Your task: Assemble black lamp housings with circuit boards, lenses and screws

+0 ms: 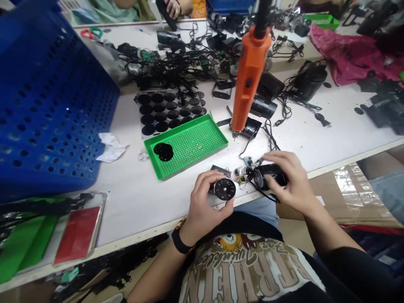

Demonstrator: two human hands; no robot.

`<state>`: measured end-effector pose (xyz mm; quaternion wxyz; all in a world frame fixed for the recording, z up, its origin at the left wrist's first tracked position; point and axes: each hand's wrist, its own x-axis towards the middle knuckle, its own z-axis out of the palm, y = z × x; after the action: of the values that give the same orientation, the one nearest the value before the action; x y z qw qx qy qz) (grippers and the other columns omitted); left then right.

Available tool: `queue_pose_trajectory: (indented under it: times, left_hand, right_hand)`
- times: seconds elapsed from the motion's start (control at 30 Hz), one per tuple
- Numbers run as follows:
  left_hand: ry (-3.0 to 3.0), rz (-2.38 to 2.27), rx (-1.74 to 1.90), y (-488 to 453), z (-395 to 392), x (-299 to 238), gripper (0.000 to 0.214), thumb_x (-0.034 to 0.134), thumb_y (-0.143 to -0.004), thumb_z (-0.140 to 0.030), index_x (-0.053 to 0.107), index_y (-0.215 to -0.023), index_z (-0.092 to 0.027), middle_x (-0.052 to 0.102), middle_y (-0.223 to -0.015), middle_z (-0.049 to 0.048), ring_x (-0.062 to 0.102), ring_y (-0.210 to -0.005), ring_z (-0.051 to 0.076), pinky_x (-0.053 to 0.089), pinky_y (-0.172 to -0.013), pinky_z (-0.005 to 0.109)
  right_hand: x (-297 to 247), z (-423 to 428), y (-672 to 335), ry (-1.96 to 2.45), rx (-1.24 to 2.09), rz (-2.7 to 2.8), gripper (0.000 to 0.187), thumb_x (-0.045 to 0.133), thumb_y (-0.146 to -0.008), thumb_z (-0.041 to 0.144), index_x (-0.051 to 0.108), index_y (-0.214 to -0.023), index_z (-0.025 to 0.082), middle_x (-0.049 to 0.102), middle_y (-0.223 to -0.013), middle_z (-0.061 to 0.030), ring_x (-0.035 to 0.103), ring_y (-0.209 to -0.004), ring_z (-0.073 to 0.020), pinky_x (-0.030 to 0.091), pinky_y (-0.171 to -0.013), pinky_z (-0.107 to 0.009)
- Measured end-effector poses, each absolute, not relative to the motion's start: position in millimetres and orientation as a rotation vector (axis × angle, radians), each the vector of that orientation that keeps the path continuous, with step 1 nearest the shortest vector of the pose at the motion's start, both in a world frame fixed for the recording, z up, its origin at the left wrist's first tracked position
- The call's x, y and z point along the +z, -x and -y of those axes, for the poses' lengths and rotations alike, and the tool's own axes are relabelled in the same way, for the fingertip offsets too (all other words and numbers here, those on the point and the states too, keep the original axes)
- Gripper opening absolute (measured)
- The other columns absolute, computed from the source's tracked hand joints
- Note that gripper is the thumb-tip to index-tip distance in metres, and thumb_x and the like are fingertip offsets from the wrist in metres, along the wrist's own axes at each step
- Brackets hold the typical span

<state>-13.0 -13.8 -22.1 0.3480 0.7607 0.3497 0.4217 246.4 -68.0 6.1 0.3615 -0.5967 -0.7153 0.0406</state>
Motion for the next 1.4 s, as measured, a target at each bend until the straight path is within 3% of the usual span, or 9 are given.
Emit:
queue_pose_trajectory:
  times: [0.23, 0.4, 0.53, 0.7, 0.8, 0.97, 1.1, 1.3, 1.4]
  left_hand:
    - [-1.955, -0.801, 0.960, 17.9, 22.8, -14.2, 0.053, 0.075, -0.078, -0.012, 0.059, -0.127, -0.027, 0.063, -0.124, 0.0101, 0.066, -0.120, 0.027, 0.060, -0.101, 0.047]
    - [-1.878, -0.735, 0.882, 44.6, 32.0, -12.9, 0.058, 0.073, -0.078, -0.012, 0.059, -0.131, -0.030, 0.062, -0.125, 0.0117, 0.066, -0.118, 0.028, 0.063, -0.095, 0.047]
    - [-1.731, -0.595, 0.876, 63.4, 38.5, -9.2, 0.050, 0.073, -0.080, -0.017, 0.063, -0.128, -0.030, 0.062, -0.119, 0.0127, 0.067, -0.109, 0.028, 0.065, -0.081, 0.043]
    - [-1.354, -0.494, 0.940, 78.5, 45.3, -3.2, 0.043, 0.081, -0.081, -0.037, 0.065, -0.120, -0.032, 0.060, -0.112, 0.0103, 0.068, -0.079, 0.021, 0.061, -0.058, 0.036]
    - [-1.260, -0.470, 1.058, 87.9, 43.5, 0.2, 0.040, 0.082, -0.078, -0.041, 0.065, -0.113, -0.029, 0.059, -0.105, 0.0075, 0.064, -0.072, 0.017, 0.057, -0.053, 0.030]
    - [-1.447, -0.639, 1.148, 122.0, 24.1, -5.6, 0.047, 0.084, -0.076, -0.031, 0.068, -0.120, -0.026, 0.063, -0.115, 0.0088, 0.069, -0.092, 0.021, 0.062, -0.071, 0.031]
    - [-1.758, -1.039, 1.033, 149.6, 3.2, -24.0, 0.043, 0.084, -0.078, -0.017, 0.067, -0.117, -0.025, 0.067, -0.122, 0.0081, 0.066, -0.121, 0.025, 0.056, -0.102, 0.036]
    - [-2.169, -1.240, 0.820, 153.7, -19.6, -56.6, 0.032, 0.073, -0.086, -0.024, 0.065, -0.118, -0.022, 0.067, -0.123, 0.0098, 0.065, -0.122, 0.029, 0.052, -0.110, 0.050]
    - [-2.227, -1.290, 0.848, 148.3, -26.1, -62.0, 0.034, 0.072, -0.091, -0.030, 0.064, -0.123, -0.021, 0.069, -0.129, 0.0126, 0.066, -0.125, 0.031, 0.051, -0.112, 0.052]
  right_hand:
    - [-23.5, 61.3, -217.0, 1.745, -0.012, 2.312, 0.053, 0.063, -0.094, 0.023, 0.059, -0.145, 0.009, 0.069, -0.140, -0.0181, 0.056, -0.140, -0.0389, 0.039, -0.126, -0.066]
    - [-30.4, 56.7, -213.6, 1.692, -0.075, 2.291, 0.042, 0.066, -0.089, 0.018, 0.068, -0.130, 0.011, 0.075, -0.118, -0.0168, 0.067, -0.119, -0.0361, 0.040, -0.124, -0.069]
    - [-22.0, 70.0, -215.9, 1.471, -0.043, 2.278, 0.043, 0.064, -0.091, 0.017, 0.065, -0.134, 0.016, 0.075, -0.120, -0.0145, 0.070, -0.118, -0.0328, 0.038, -0.125, -0.071]
    - [-13.5, 92.8, -201.9, 0.943, 0.112, 2.146, 0.048, 0.060, -0.097, 0.024, 0.058, -0.144, 0.015, 0.073, -0.121, -0.0150, 0.072, -0.114, -0.0265, 0.065, -0.099, -0.049]
    - [-12.1, 92.9, -184.1, 0.813, 0.235, 1.999, 0.054, 0.064, -0.095, 0.020, 0.055, -0.148, 0.011, 0.070, -0.126, -0.0171, 0.070, -0.116, -0.0237, 0.066, -0.091, -0.036]
    - [-23.8, 61.6, -156.3, 1.007, 0.486, 1.811, 0.062, 0.069, -0.090, 0.016, 0.054, -0.150, 0.025, 0.063, -0.136, -0.0137, 0.068, -0.123, -0.0249, 0.066, -0.094, -0.038]
    - [-35.7, 34.0, -131.3, 1.036, 0.586, 1.941, 0.058, 0.067, -0.089, 0.013, 0.056, -0.145, 0.019, 0.062, -0.139, -0.0156, 0.066, -0.126, -0.0250, 0.064, -0.098, -0.037]
    - [-37.8, 15.2, -90.0, 1.183, 0.231, 2.513, 0.049, 0.041, -0.105, 0.017, 0.052, -0.152, 0.019, 0.057, -0.157, -0.0128, 0.070, -0.106, -0.0280, 0.063, -0.091, -0.046]
    - [-31.2, 11.5, -83.1, 1.306, 0.114, 2.572, 0.056, 0.043, -0.102, 0.016, 0.047, -0.158, 0.018, 0.050, -0.164, -0.0151, 0.066, -0.120, -0.0356, 0.054, -0.107, -0.057]
